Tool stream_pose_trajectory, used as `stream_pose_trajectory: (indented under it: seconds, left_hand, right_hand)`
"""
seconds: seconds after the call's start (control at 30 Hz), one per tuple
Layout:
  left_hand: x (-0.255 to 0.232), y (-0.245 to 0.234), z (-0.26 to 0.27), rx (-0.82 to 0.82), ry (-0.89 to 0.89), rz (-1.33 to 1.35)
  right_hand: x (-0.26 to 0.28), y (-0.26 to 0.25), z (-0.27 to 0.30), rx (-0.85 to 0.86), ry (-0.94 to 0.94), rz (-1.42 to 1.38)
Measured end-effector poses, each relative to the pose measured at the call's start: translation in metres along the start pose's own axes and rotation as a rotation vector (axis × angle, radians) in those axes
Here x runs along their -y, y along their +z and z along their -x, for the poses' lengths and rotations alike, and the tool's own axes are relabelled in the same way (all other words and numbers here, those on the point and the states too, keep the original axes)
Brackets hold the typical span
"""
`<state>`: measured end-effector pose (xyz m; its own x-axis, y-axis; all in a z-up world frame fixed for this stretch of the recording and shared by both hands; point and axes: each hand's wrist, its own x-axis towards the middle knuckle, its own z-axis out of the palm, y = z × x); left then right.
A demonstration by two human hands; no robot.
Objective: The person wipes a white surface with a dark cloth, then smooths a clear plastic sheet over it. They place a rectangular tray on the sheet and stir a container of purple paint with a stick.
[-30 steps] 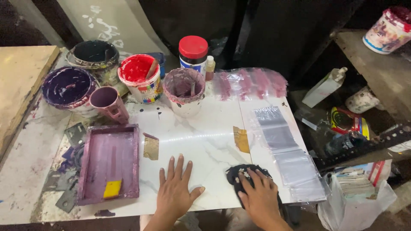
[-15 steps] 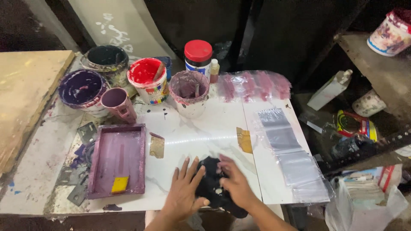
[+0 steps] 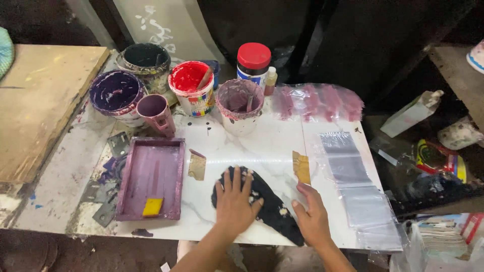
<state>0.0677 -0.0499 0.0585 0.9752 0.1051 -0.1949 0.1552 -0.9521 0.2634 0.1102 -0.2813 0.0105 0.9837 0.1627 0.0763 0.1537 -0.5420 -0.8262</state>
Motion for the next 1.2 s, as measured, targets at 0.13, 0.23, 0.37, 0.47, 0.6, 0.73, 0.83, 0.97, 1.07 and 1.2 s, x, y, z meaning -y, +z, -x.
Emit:
stream_pose_trajectory:
  seconds: [0.13,0.23,0.37,0.47,0.6,0.73,0.83,0.97,1.07,1.2]
  left_hand:
    - [0.022,0.027,-0.029,-0.185,0.027,0.024]
    - [0.027,0.027,-0.056,-0.277,0.017,-0.03]
    - [0.019,0.009,-0.074,-0.115,-0.159,-0.067]
    - [0.014,0.0,-0.087,-0.037,-0.221,-0.077]
    - [0.007,0.002,-0.094,-0.054,-0.219,-0.05]
    - [0.002,0.015,-0.093,-0.082,-0.157,-0.085]
    - [-0.002,0.037,-0.088,-0.295,-0.008,-0.087]
    - [-0.019,0.03,-0.058,-0.216,0.141,-0.055]
    - [-0.025,0.024,-0.026,-0.07,0.237,-0.027]
    - [-0.014,0.039,0.014,-0.27,0.457,0.089]
  right_hand:
    - [0.009,0.003,-0.001,0.108,0.062,0.108]
    - [0.001,0.008,-0.007,0.109,-0.044,0.229]
    - [-0.012,0.01,-0.003,0.072,-0.143,0.23]
    - [-0.005,0.009,-0.004,0.091,-0.115,0.22]
    - [0.007,0.004,-0.002,0.039,-0.017,0.082]
    - [0.001,0.003,0.002,-0.077,-0.111,-0.034]
    - [0.008,0.001,0.003,-0.145,-0.115,-0.145]
    - [-0.008,0.002,0.0,-0.24,-0.147,-0.226]
    - [-0.013,0.002,0.003,-0.272,-0.113,-0.304]
    - [-0.008,0.002,0.002,-0.253,-0.087,-0.304]
